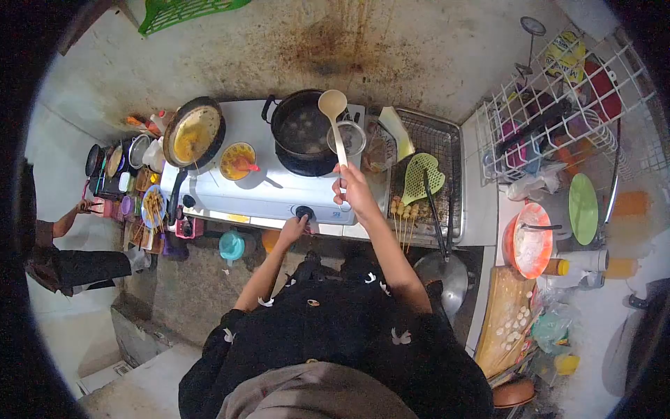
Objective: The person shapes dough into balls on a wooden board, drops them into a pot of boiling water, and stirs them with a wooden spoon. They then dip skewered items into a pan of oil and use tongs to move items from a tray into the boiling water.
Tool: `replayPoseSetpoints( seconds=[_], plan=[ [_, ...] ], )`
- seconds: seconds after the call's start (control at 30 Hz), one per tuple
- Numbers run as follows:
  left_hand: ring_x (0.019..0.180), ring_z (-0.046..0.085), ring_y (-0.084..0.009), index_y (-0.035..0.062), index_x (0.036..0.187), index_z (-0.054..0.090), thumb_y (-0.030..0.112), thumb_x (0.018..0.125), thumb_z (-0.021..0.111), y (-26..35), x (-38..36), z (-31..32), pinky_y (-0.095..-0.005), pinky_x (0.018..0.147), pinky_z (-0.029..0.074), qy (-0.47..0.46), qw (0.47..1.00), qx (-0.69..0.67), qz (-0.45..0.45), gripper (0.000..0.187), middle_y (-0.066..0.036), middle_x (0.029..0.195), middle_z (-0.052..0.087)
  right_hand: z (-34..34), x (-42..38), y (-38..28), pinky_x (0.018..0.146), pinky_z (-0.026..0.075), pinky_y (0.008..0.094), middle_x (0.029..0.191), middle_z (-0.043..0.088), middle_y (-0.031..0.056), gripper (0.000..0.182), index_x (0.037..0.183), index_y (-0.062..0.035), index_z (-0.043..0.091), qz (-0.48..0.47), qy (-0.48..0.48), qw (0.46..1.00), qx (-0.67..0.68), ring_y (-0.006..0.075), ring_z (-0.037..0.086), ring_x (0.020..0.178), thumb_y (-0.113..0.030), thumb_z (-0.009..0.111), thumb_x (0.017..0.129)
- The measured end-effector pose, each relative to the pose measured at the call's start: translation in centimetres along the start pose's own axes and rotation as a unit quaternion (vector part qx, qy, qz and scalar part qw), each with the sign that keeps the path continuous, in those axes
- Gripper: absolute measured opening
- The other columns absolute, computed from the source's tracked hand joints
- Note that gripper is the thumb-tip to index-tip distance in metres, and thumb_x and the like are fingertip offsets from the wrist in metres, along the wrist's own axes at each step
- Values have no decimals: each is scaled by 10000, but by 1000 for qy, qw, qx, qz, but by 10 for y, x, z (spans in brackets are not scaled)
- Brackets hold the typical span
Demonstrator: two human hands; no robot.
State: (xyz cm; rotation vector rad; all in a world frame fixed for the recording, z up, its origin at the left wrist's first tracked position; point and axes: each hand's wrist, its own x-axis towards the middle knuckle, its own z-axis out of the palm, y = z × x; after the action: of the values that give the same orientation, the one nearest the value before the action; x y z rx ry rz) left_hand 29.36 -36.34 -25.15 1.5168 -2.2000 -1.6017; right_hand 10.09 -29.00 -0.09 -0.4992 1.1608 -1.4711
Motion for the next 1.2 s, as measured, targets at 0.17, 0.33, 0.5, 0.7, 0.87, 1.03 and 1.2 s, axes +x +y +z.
replayPoseSetpoints(
  seconds=[0.17,0.33,0.5,0.7,0.87,1.03,1.2],
  plan=[
    [750,593,-378,-27,723,597,424,868,414,36,-28,-7,-435,675,452,90,991,99,-1,508,-236,711,599,1,-5,-2,439,313,212,602,367,-2,206,946,-81,450,1,20,1000,6,81,374,538,-271,369,940],
    [769,586,-385,-26,754,594,430,865,406,30,-24,-1,-444,692,444,105,988,114,-6,505,-237,722,598,-4,-4,3,438,320,213,629,361,-6,205,946,-73,450,3,10,1000,13,80,381,552,-269,387,936],
    [782,587,-379,-24,787,591,438,864,396,37,-29,-4,-442,702,445,100,987,120,-25,508,-227,738,606,-6,-3,4,436,318,209,649,367,-4,200,946,-73,451,5,3,1000,17,80,392,567,-265,396,933],
    [796,586,-390,-35,765,585,446,865,390,49,-38,-8,-456,720,449,100,987,120,-31,528,-227,779,613,-4,-4,5,436,316,211,661,374,-3,195,945,-75,452,6,14,1000,20,81,397,570,-261,392,934],
    [795,583,-409,-28,774,583,445,864,395,60,-45,-13,-468,730,448,99,984,146,-31,517,-243,786,608,-5,-6,6,436,310,210,627,363,-3,198,949,-78,447,15,5,1000,15,78,384,560,-264,379,938],
    [790,587,-403,-23,770,582,442,865,394,62,-47,-13,-468,726,451,103,984,141,-28,511,-246,779,608,-2,-7,4,436,307,208,612,360,-4,199,947,-77,445,14,14,1000,7,78,375,553,-262,373,939],
    [774,593,-394,-22,770,582,448,868,394,60,-44,-12,-464,708,457,111,977,178,-21,515,-233,752,611,-4,-6,7,435,306,206,619,364,0,202,952,-72,449,13,2,1000,18,79,376,556,-259,375,939]
  ],
)
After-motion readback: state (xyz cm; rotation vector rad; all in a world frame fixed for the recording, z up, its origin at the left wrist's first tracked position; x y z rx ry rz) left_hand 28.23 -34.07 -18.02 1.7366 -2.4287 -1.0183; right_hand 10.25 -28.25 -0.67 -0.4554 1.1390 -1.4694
